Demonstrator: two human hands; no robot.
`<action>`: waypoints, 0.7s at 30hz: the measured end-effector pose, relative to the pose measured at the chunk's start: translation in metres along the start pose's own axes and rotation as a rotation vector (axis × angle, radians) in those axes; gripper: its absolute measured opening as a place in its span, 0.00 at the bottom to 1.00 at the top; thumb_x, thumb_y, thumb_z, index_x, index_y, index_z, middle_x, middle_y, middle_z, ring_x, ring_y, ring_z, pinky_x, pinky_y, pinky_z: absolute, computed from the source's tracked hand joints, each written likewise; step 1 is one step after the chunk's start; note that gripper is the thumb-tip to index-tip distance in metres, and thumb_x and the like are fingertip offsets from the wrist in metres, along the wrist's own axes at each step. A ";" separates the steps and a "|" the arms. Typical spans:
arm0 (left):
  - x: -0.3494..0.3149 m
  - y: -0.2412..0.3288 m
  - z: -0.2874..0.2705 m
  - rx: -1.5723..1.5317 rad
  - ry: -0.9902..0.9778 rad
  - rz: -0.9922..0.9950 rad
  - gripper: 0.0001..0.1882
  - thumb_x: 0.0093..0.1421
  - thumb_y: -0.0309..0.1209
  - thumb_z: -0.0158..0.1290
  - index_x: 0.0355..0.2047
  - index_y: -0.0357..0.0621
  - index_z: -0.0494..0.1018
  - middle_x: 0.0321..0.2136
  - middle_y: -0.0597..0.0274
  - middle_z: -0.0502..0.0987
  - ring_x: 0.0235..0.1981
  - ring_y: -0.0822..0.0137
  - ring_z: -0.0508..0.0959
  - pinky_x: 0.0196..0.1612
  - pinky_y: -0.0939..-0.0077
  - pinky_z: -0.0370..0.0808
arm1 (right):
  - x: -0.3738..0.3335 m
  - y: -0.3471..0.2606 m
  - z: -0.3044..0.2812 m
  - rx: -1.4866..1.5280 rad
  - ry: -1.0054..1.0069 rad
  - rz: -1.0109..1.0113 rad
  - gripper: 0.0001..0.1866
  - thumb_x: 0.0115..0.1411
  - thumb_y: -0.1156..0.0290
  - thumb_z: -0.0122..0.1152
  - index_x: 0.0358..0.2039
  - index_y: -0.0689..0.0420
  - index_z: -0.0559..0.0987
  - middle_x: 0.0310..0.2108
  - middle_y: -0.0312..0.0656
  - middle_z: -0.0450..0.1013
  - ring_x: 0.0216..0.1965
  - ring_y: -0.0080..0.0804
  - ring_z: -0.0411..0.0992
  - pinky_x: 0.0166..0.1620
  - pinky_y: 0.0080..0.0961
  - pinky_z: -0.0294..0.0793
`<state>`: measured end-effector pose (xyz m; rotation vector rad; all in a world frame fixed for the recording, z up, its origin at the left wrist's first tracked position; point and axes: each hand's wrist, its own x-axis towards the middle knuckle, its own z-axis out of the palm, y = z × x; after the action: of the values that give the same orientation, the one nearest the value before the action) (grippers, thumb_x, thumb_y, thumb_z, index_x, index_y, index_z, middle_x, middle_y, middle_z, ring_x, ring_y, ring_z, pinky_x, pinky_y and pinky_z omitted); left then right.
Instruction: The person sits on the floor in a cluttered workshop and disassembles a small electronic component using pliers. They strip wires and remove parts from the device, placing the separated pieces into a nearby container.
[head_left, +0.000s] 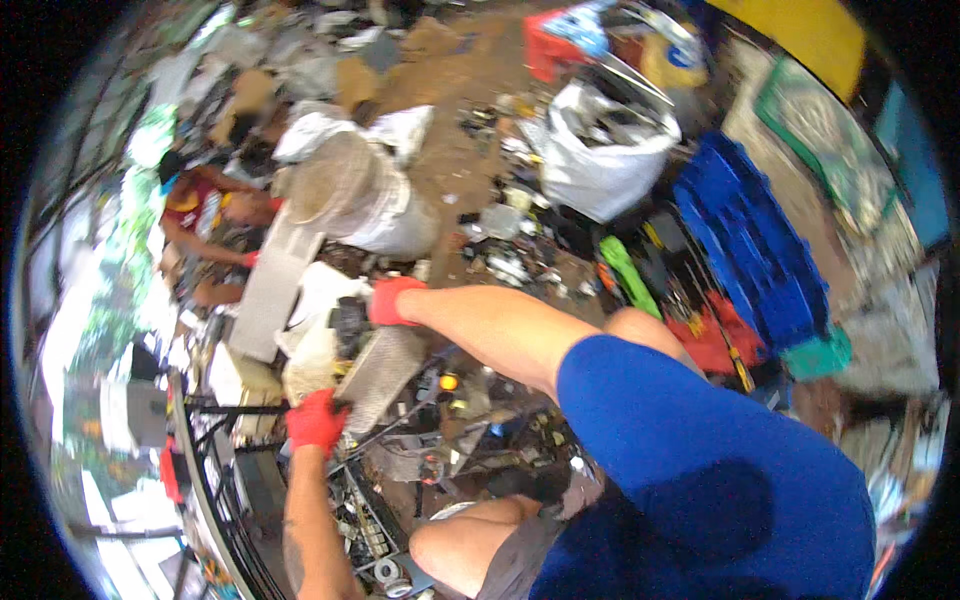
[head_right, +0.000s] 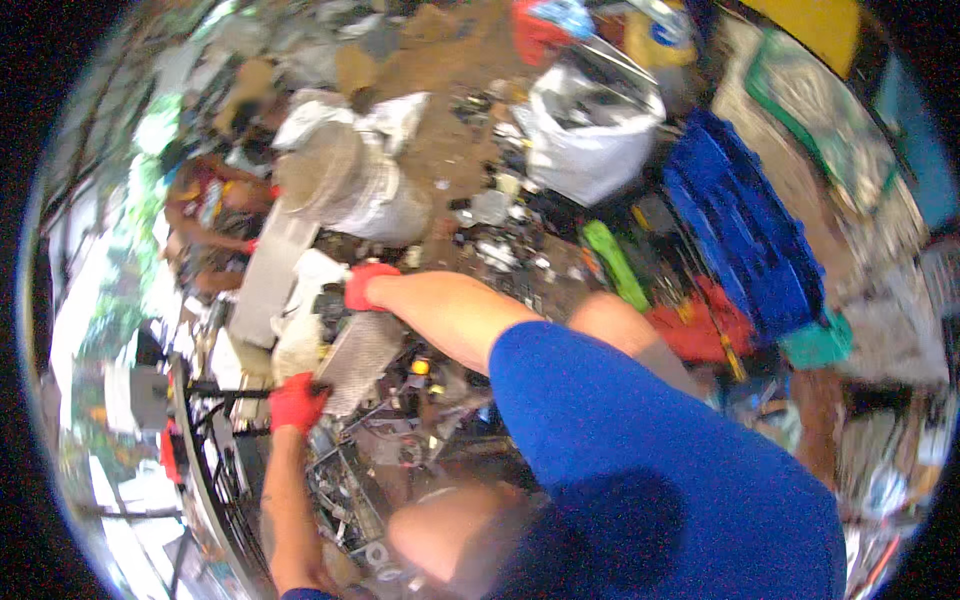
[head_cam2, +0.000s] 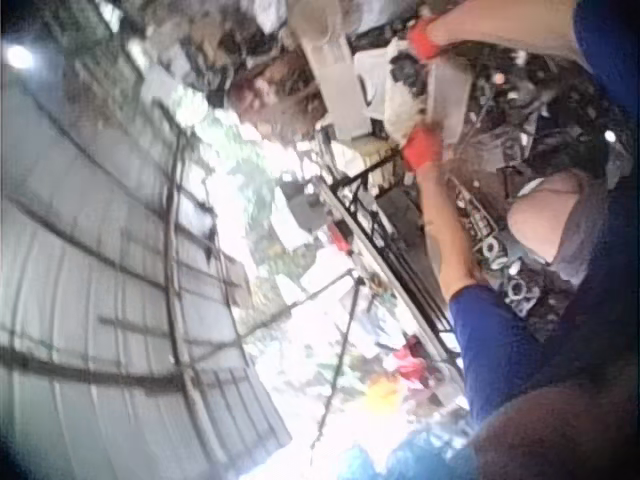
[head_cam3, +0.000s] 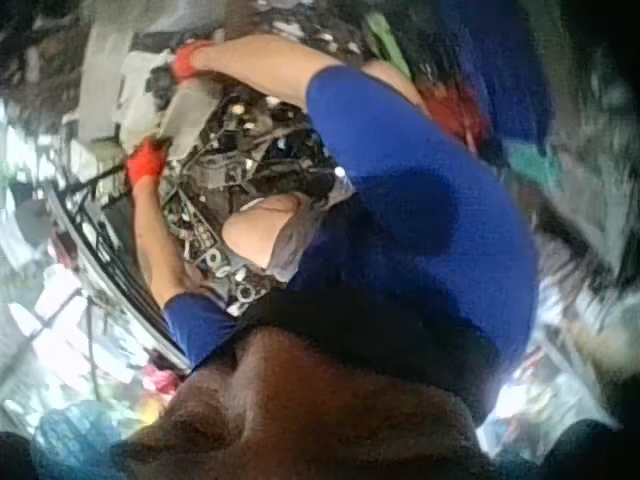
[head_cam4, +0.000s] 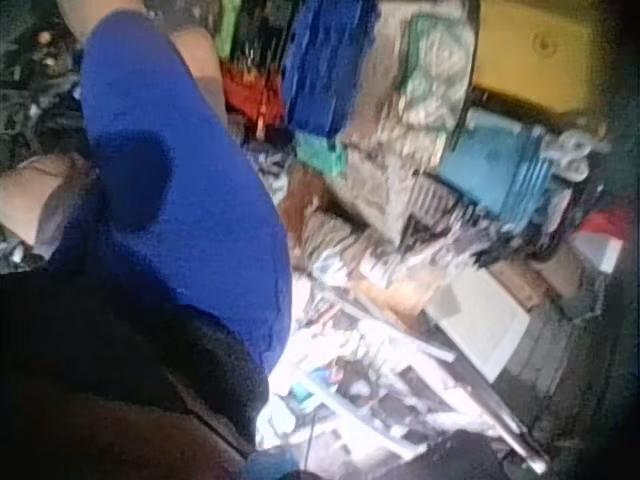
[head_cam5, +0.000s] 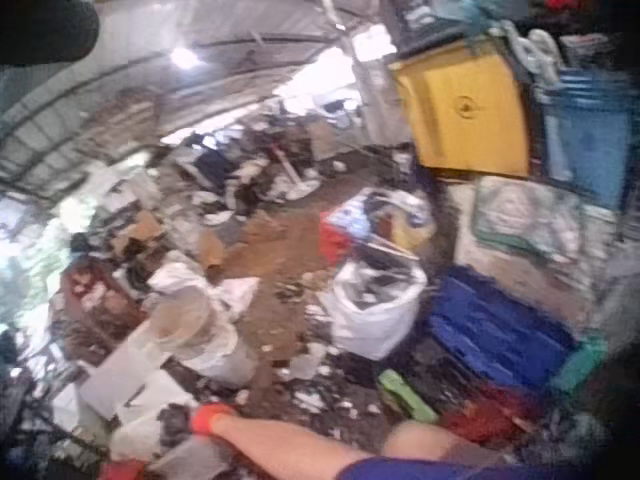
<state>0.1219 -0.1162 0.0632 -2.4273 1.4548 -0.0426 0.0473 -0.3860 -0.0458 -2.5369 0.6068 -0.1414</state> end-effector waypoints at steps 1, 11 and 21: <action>-0.042 -0.050 0.013 -0.047 -0.078 -0.145 0.29 0.51 0.51 0.63 0.49 0.48 0.77 0.42 0.47 0.80 0.42 0.50 0.81 0.48 0.55 0.76 | -0.028 -0.064 0.010 0.254 -0.045 0.030 0.23 0.57 0.58 0.54 0.47 0.61 0.80 0.52 0.50 0.76 0.53 0.48 0.75 0.52 0.46 0.76; -0.050 0.092 -0.152 0.047 0.237 0.335 0.15 0.53 0.40 0.63 0.33 0.45 0.73 0.30 0.55 0.77 0.34 0.49 0.78 0.37 0.55 0.73 | -0.210 0.023 -0.195 0.256 0.208 0.050 0.28 0.50 0.54 0.53 0.40 0.66 0.81 0.42 0.64 0.76 0.43 0.57 0.77 0.48 0.43 0.76; 0.044 0.316 -0.133 -0.054 0.380 1.039 0.15 0.48 0.37 0.63 0.34 0.47 0.74 0.31 0.55 0.75 0.36 0.49 0.78 0.38 0.56 0.75 | -0.455 0.165 -0.174 0.247 0.769 0.598 0.19 0.58 0.58 0.56 0.43 0.60 0.78 0.39 0.59 0.76 0.43 0.57 0.75 0.46 0.45 0.74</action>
<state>-0.1516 -0.3249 0.0965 -1.4564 2.7148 -0.2347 -0.4614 -0.3892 0.0272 -1.9029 1.4948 -0.9227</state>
